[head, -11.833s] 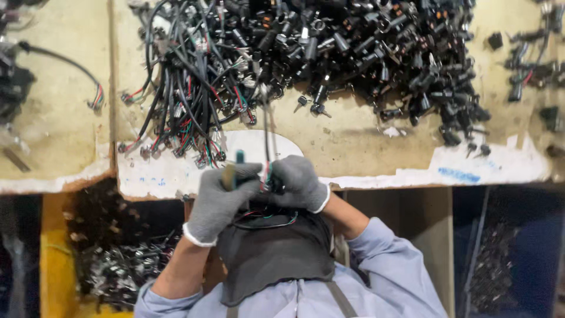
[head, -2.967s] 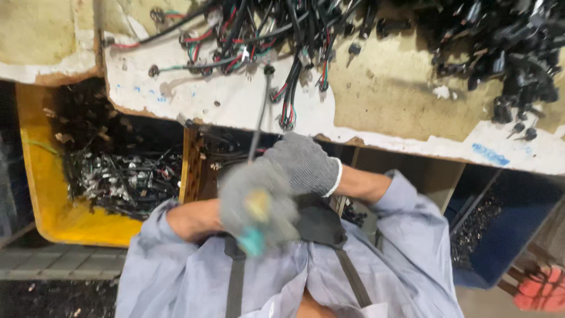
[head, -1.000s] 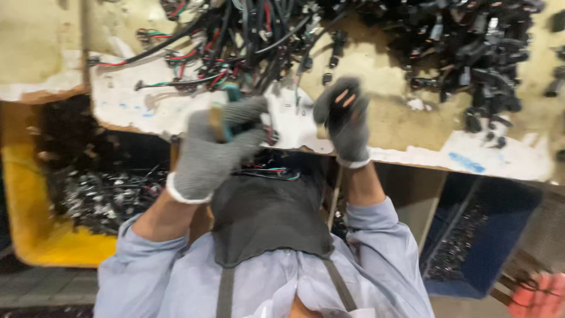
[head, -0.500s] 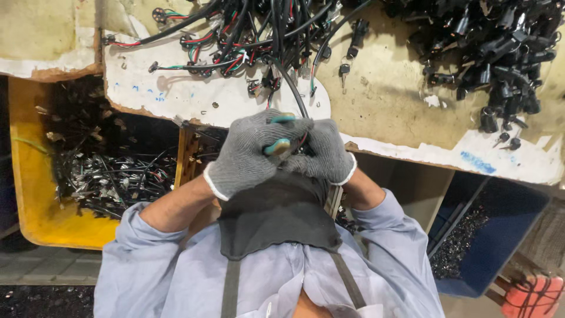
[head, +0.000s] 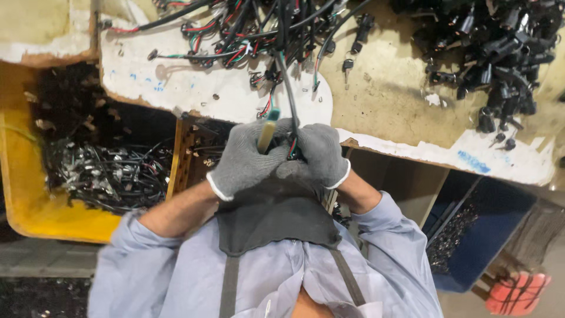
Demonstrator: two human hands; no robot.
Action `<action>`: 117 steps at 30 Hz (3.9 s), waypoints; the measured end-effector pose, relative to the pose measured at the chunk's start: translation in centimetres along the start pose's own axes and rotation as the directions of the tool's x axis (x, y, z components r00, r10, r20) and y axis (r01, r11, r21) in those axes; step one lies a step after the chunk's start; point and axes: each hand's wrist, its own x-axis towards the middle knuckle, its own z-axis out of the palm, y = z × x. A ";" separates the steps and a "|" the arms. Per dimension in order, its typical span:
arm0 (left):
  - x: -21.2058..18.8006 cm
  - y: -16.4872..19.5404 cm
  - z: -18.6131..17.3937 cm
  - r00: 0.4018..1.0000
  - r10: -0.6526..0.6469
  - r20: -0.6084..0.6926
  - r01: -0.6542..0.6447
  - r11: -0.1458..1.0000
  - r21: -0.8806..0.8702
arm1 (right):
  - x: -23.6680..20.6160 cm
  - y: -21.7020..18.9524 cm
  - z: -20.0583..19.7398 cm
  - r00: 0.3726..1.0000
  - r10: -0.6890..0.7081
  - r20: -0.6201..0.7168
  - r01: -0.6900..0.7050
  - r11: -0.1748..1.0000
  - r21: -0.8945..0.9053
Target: The person sits at a factory workbench and uses a handheld wire stripper to strip insulation from the ends of black electrical wires. They repeatedly pick up a wire, grip it with the stripping tool, pull off the insulation, and set the processed wire aside among a large pile of similar wires and connectors.
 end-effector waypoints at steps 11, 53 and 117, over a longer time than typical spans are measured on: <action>0.1 0.3 0.3 0.997 0.060 0.040 -0.062 0.998 0.034 | 2.2 -2.2 -2.3 0.995 -0.065 -0.079 0.054 0.989 -0.137; 3.5 -4.1 -3.3 0.868 0.356 -0.346 0.009 0.685 0.729 | -0.9 0.0 -1.1 0.893 0.206 -0.401 -0.053 0.932 0.359; 4.4 -7.1 -3.2 0.927 0.221 -0.303 0.119 0.593 0.797 | -16.9 16.2 -24.7 0.648 0.335 -0.684 -0.759 0.208 -0.617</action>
